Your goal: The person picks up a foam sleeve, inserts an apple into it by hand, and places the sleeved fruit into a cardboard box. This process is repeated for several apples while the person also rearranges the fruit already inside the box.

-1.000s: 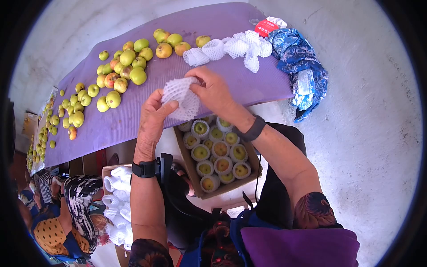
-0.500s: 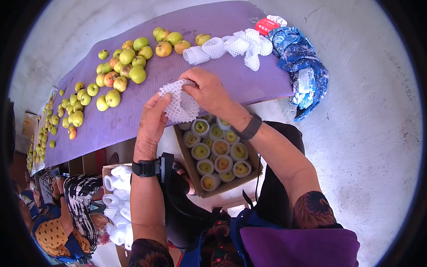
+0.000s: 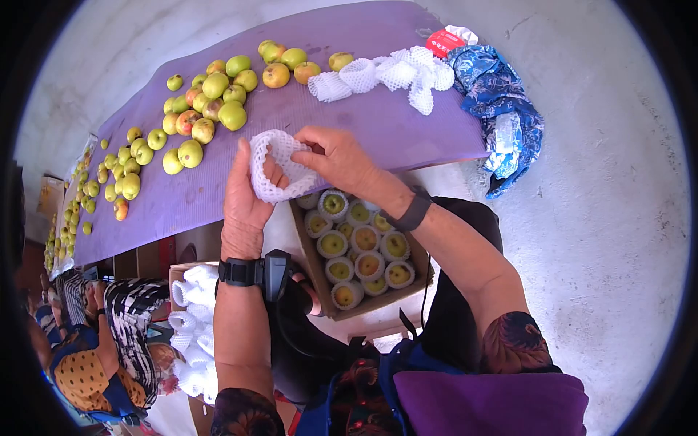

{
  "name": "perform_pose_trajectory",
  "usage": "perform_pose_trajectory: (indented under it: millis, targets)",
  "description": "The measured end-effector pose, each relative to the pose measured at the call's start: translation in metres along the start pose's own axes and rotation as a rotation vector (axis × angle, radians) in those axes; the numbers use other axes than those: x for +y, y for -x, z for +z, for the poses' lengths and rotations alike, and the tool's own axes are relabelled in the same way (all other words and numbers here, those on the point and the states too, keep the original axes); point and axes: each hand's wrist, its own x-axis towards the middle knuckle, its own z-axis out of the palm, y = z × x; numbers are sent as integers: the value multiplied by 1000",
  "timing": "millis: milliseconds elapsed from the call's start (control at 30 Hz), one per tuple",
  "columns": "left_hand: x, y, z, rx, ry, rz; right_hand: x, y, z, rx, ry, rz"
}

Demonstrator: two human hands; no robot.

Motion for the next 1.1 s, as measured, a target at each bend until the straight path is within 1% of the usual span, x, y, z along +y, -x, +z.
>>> perform_pose_trajectory:
  millis: [67, 133, 233, 333, 367, 400, 433, 500, 533, 567, 600, 633, 667, 700, 733, 767, 800, 833, 867, 900, 933, 967, 1000, 1033, 1100]
  targets:
    - [-3, -2, -7, -10, -16, 3, -4, 0, 0, 8, -58, 12]
    - [-7, -3, -12, -21, -33, 6, -10, 2, -2, -30, 18, 55]
    - [-11, -2, -14, 12, -78, -5, -7, 3, 5, 30, -61, 0]
    - [-13, -2, -15, 1, -82, -61, -14, 4, 3, 54, -30, 1]
    - [-16, -4, -19, -56, -76, -89, -13, 4, 3, 56, -31, 1]
    - [-17, -6, -22, -115, -69, -119, -11, 3, 1, 41, -18, -50]
    - [-18, -8, -25, -116, -69, -122, -10, 3, 0, 25, -3, -101]
    - [-16, -10, -27, -223, -60, -193, -7, 3, -3, -3, -12, -100]
    - [-17, -9, -23, -224, -60, -195, -5, 3, -5, -35, -22, -102]
    - [-17, -8, -18, -83, -199, -154, -1, 2, -6, -34, -22, -101]
    - [-16, -7, -14, 60, -336, -112, 3, 0, -7, -35, -67, -22]
    - [-17, -9, -15, 59, -336, -112, 6, -1, -9, -36, -112, 58]
    - [-20, -12, -17, 156, -527, 101, 8, -1, -11, -35, -111, 59]
    - [-18, -12, -13, 251, -713, 318, 7, -1, -15, 2, -17, 77]
    - [-16, -9, -8, 250, -713, 317, 6, -1, -17, 39, 76, 95]
    - [-14, -3, -3, 249, -944, 437, 5, -2, -18, 42, 77, 96]
    - [-14, 1, 3, 246, -1174, 558, 4, -1, -19, 53, 141, 92]
    - [-17, 2, 5, 245, -1172, 557, 4, -1, -19, 63, 205, 88]
    - [-20, 3, 5, 212, -1294, 603, 3, 0, -19, 61, 205, 90]
    - [-22, 4, 5, 178, -1417, 649, 1, 1, -18, 47, 246, 44]
    - [-23, 3, 2, 180, -1417, 646, 1, 1, -17, 34, 287, -3]
    - [-25, 1, -1, 183, -1522, 726, 2, 1, -15, 32, 285, -2]
    - [-25, 0, -2, 186, -1625, 807, 5, 2, -13, 29, 305, -63]
    - [-25, 1, -2, 188, -1624, 805, 7, 2, -11, 26, 325, -123]
    - [-22, 2, 0, 226, -1574, 626, 6, 2, -8, 53, 308, -103]
